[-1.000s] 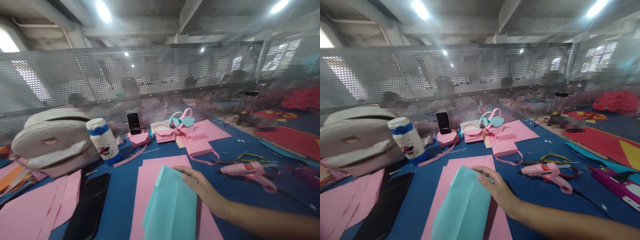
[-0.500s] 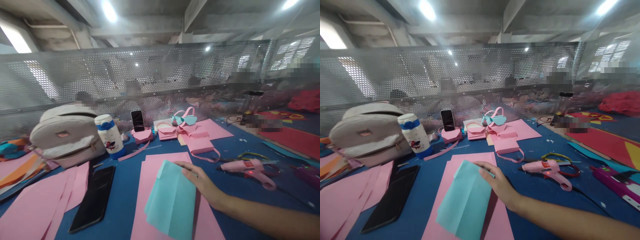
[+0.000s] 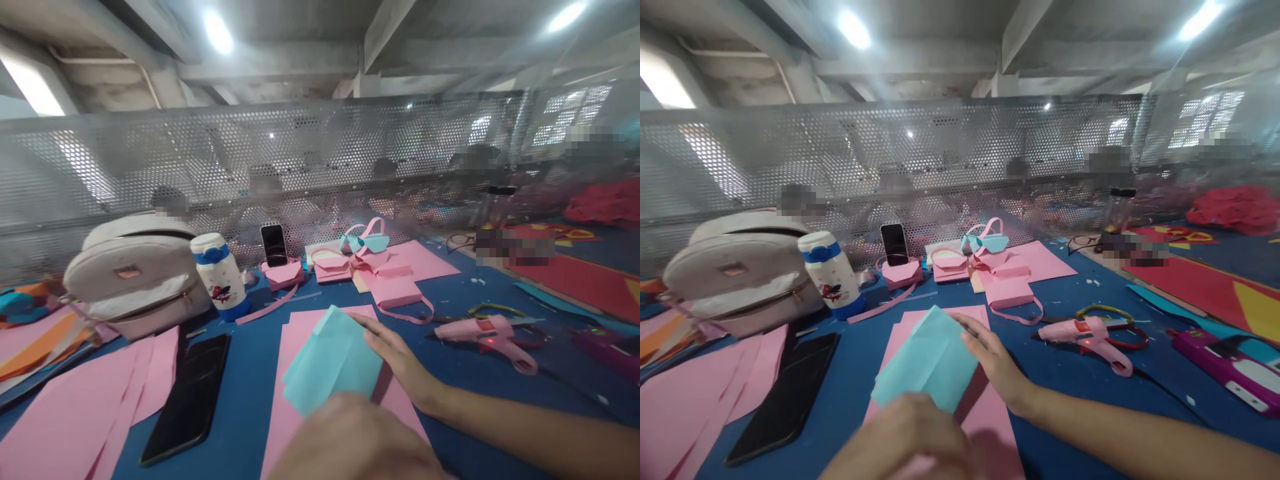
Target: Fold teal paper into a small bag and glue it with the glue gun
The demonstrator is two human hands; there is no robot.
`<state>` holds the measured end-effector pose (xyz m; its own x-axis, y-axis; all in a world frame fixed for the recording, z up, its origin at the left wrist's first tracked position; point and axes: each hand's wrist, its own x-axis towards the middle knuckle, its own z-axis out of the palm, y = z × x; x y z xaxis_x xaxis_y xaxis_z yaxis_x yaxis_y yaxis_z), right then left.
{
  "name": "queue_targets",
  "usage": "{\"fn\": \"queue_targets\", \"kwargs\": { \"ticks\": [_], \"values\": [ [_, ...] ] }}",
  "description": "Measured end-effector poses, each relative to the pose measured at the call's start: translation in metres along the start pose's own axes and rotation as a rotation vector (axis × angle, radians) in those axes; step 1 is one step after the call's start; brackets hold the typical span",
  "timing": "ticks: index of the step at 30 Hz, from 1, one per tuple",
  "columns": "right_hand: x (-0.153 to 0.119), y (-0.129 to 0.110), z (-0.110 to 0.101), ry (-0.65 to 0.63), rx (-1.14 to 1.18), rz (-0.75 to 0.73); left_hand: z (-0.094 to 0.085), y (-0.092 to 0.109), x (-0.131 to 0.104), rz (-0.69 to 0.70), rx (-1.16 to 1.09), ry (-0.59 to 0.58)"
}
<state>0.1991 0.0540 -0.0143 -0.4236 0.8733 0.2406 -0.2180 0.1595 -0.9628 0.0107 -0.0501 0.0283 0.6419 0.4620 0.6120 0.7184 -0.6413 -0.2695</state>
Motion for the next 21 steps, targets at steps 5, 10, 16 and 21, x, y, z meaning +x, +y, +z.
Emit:
{"fn": "queue_targets", "kwargs": {
  "ticks": [5,10,16,21],
  "values": [
    [0.002,0.013,-0.003,0.032,0.113,-0.040,-0.009,-0.046,0.006,-0.381,-0.440,0.153],
    [0.004,0.016,-0.005,-0.025,0.116,-0.042,0.020,-0.068,-0.022,-0.594,-0.437,0.211],
    [0.002,0.007,-0.002,-0.102,0.122,-0.081,0.037,-0.066,-0.024,-0.604,-0.485,0.160],
    [0.000,0.001,0.000,-0.141,0.079,-0.107,0.033,-0.065,-0.022,-0.560,-0.468,0.198]
  ]
}}
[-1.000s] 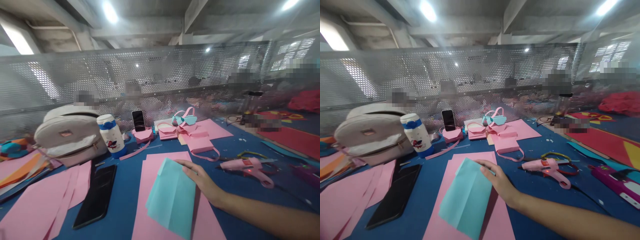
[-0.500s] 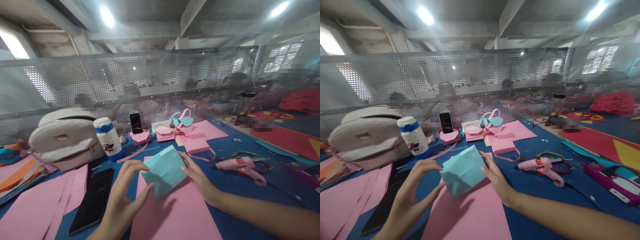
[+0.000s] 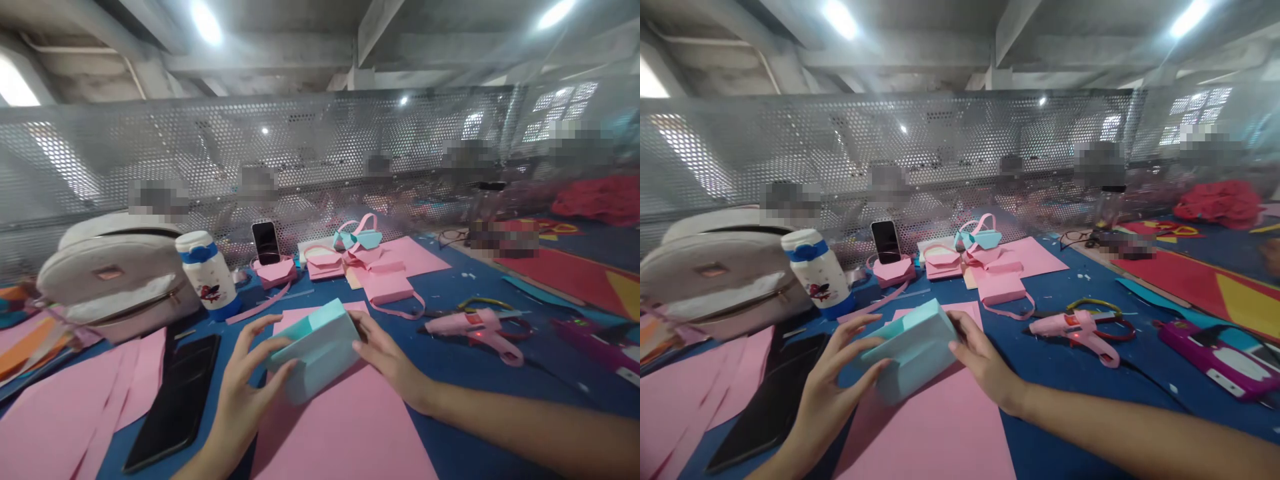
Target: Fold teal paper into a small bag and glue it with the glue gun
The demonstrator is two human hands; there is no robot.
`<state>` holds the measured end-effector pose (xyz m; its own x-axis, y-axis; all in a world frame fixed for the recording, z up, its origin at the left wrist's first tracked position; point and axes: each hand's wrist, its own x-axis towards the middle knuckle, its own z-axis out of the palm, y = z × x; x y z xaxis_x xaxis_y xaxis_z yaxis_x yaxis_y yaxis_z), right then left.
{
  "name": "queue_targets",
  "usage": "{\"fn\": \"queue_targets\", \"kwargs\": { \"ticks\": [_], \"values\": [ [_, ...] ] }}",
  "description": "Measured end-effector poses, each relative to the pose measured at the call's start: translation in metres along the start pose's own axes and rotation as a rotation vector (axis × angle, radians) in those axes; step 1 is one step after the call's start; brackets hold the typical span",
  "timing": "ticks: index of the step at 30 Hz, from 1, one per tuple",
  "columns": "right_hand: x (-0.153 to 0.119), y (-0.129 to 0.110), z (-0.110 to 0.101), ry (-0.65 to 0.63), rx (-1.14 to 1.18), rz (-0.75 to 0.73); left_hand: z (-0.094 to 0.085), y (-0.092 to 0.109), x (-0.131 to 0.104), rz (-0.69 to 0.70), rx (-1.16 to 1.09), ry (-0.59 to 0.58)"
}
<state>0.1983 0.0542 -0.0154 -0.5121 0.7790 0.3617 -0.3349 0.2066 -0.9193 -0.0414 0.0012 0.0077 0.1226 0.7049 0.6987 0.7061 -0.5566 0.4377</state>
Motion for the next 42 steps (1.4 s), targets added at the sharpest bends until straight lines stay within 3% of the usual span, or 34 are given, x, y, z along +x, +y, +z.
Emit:
{"fn": "queue_targets", "kwargs": {
  "ticks": [10,14,22,32,42],
  "values": [
    [-0.008,-0.001,0.005,-0.030,-0.294,-0.048,-0.008,0.016,0.006,0.234,0.119,0.008],
    [-0.007,-0.005,0.008,-0.055,-0.303,-0.013,-0.010,0.018,0.010,0.342,0.197,0.003],
    [-0.006,-0.007,0.009,-0.062,-0.394,-0.010,-0.021,0.012,0.008,0.411,0.286,0.012],
    [-0.020,-0.002,0.002,-0.044,-0.508,-0.307,-0.020,0.017,-0.002,0.400,0.267,-0.009],
    [-0.018,-0.008,0.005,-0.011,-0.492,-0.286,-0.015,0.021,-0.001,0.305,0.174,-0.054]
  ]
}}
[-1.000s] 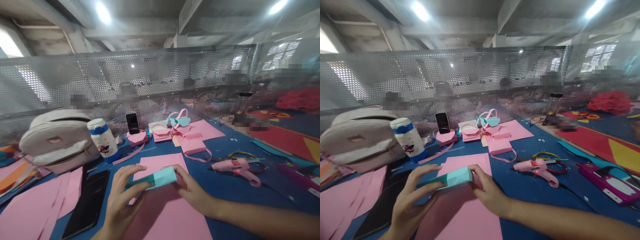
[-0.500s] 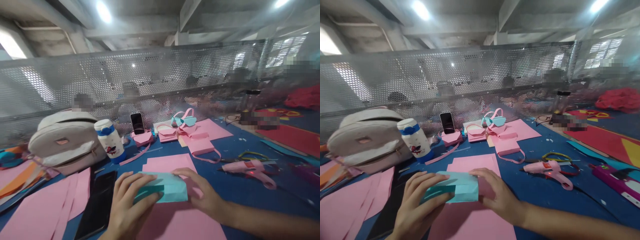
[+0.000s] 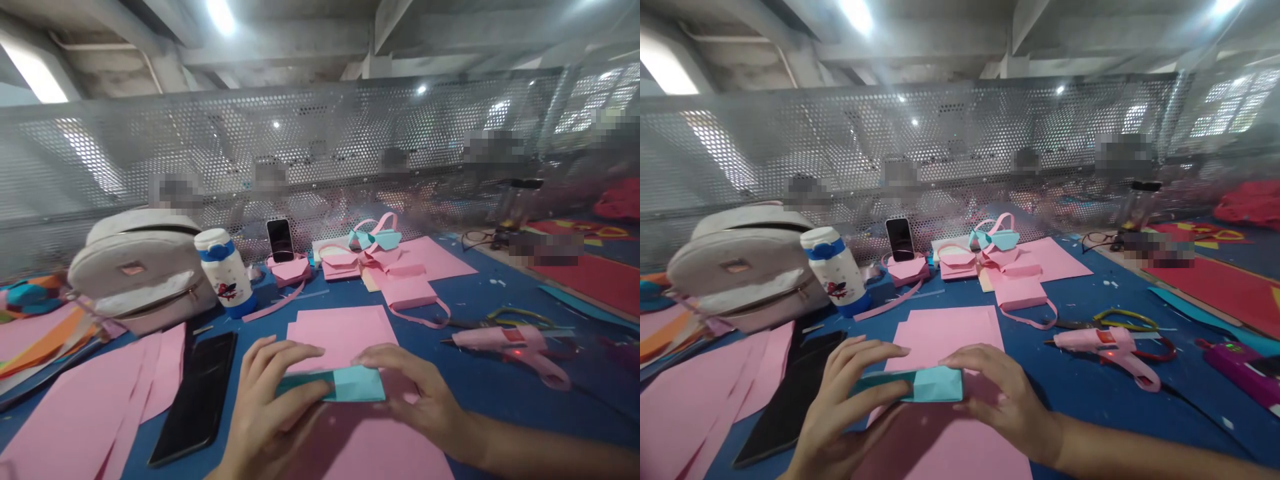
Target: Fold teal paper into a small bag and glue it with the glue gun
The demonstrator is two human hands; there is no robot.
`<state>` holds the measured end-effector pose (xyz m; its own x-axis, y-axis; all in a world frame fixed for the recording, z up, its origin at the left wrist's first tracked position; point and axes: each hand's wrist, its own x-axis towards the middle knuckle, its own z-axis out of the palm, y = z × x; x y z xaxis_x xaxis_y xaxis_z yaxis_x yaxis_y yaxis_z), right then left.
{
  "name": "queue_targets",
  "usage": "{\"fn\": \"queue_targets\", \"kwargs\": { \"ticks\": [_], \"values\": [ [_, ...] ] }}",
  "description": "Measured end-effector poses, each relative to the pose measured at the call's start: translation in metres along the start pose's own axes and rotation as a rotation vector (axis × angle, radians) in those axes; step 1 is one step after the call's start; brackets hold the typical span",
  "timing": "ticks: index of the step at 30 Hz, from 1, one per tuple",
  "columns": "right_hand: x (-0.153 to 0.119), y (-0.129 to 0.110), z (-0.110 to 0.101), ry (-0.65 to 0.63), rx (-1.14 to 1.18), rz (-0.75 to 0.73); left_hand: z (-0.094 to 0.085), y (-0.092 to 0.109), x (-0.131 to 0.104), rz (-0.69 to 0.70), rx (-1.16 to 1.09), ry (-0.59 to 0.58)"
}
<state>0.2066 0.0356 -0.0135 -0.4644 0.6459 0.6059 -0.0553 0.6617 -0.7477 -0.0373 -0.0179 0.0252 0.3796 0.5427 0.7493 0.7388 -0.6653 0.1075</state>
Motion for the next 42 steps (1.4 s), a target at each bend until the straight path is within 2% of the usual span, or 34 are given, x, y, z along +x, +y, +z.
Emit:
{"fn": "queue_targets", "kwargs": {
  "ticks": [5,9,12,14,16,22,36,42],
  "values": [
    [0.000,0.000,-0.001,-0.007,0.010,-0.022,-0.003,0.004,0.003,-0.075,-0.081,-0.115],
    [0.001,-0.001,-0.002,0.002,-0.030,-0.015,-0.009,0.003,0.010,-0.033,-0.030,-0.166],
    [0.001,-0.001,-0.002,0.016,-0.054,-0.047,-0.010,0.005,0.014,-0.013,0.019,-0.081],
    [0.002,-0.001,-0.001,0.013,-0.053,-0.105,-0.007,0.007,0.015,-0.042,0.000,0.002],
    [0.002,-0.002,-0.001,-0.002,-0.052,-0.148,-0.002,0.011,0.014,-0.069,-0.038,0.036],
    [0.001,-0.003,-0.001,-0.033,-0.088,-0.176,0.006,0.016,0.008,-0.104,-0.117,0.025],
    [0.000,0.000,-0.002,-0.056,-0.106,-0.179,0.005,0.018,0.011,-0.085,-0.131,0.120],
    [-0.001,-0.002,-0.004,-0.065,-0.107,-0.198,0.001,0.019,0.011,-0.086,-0.133,0.088]
  ]
}}
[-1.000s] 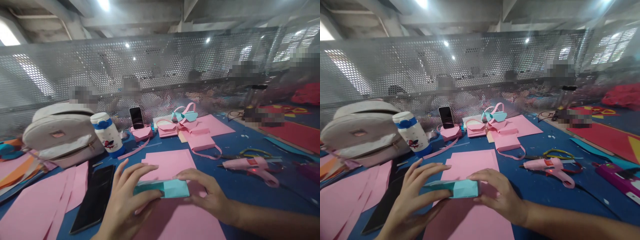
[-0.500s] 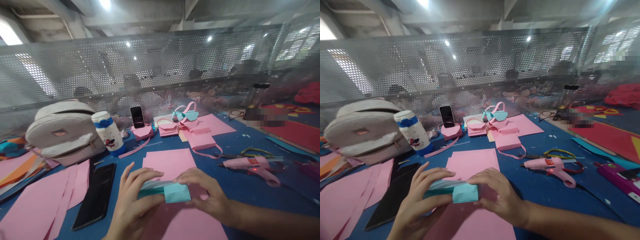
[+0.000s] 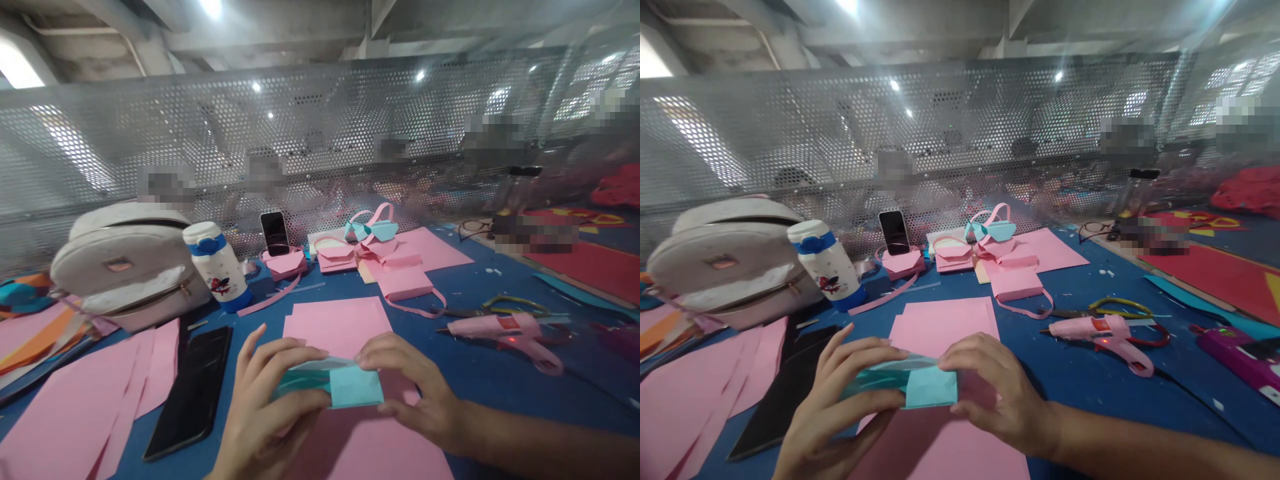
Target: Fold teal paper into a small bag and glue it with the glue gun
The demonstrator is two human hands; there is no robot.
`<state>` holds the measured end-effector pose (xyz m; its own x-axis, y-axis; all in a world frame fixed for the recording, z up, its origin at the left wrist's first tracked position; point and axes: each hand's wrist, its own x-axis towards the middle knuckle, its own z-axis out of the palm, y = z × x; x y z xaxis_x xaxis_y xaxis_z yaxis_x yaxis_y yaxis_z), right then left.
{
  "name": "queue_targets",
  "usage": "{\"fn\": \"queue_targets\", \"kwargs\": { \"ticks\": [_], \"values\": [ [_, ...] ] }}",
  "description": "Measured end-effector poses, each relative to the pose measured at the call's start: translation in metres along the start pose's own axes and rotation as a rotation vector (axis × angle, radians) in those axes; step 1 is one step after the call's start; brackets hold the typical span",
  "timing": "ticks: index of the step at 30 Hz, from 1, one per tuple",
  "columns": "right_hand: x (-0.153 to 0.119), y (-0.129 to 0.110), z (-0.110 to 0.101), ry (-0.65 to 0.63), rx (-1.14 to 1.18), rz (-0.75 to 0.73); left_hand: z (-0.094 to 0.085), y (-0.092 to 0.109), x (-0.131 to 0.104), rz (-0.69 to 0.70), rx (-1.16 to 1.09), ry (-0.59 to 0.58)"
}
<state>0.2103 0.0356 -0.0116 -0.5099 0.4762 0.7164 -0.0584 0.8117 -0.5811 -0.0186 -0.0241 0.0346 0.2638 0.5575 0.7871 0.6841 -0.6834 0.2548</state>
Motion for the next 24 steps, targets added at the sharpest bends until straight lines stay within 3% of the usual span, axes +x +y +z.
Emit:
{"fn": "queue_targets", "kwargs": {
  "ticks": [15,24],
  "values": [
    [-0.005,0.001,0.002,0.057,-0.088,-0.101,-0.013,-0.009,-0.004,0.165,0.090,-0.148],
    [-0.004,0.000,0.003,0.128,-0.100,-0.080,-0.006,0.001,-0.004,0.116,0.069,-0.018]
  ]
}}
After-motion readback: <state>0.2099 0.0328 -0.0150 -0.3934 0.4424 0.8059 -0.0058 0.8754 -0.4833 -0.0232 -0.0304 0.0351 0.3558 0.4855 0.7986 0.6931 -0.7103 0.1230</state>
